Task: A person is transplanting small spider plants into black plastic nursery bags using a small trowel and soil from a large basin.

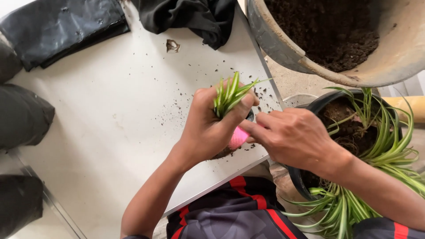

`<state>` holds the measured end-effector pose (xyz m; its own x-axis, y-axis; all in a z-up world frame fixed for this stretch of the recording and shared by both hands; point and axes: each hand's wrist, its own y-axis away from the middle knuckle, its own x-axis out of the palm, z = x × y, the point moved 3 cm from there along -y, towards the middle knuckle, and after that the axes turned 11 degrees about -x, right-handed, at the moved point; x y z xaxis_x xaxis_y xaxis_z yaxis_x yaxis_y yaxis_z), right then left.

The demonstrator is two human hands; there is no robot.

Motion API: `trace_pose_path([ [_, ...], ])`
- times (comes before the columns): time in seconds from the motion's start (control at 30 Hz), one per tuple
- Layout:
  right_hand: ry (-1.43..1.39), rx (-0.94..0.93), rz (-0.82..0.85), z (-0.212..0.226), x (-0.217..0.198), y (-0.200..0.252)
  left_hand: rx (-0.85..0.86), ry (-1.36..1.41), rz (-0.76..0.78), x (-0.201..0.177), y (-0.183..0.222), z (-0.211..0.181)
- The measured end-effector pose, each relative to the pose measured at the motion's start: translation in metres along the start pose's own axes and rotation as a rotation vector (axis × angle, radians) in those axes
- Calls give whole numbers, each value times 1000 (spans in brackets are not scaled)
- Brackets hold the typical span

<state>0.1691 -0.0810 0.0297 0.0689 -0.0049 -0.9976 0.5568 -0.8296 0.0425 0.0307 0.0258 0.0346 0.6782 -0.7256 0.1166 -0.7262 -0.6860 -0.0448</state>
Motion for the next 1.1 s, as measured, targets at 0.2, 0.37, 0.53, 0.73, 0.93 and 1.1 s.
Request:
trace_pose_path([
  [0.2, -40, -26, 63, -18, 0, 18, -31, -34, -33, -5, 0, 4],
  [0.37, -2, -15, 165, -31, 1, 19, -15, 29, -37, -1, -1, 3],
  [0.53, 75, -3, 191, -37, -5, 8, 2, -4, -54, -3, 0, 2],
  [0.73, 163, -11, 233, -44, -13, 7, 33, 54, -58, -8, -1, 5],
  [0.93, 105, -16, 287, -42, -11, 5, 26, 42, -69, -6, 1, 6],
  [1.1, 140, 42, 169, -40, -14, 7, -4, 129, -79, -6, 5, 13],
])
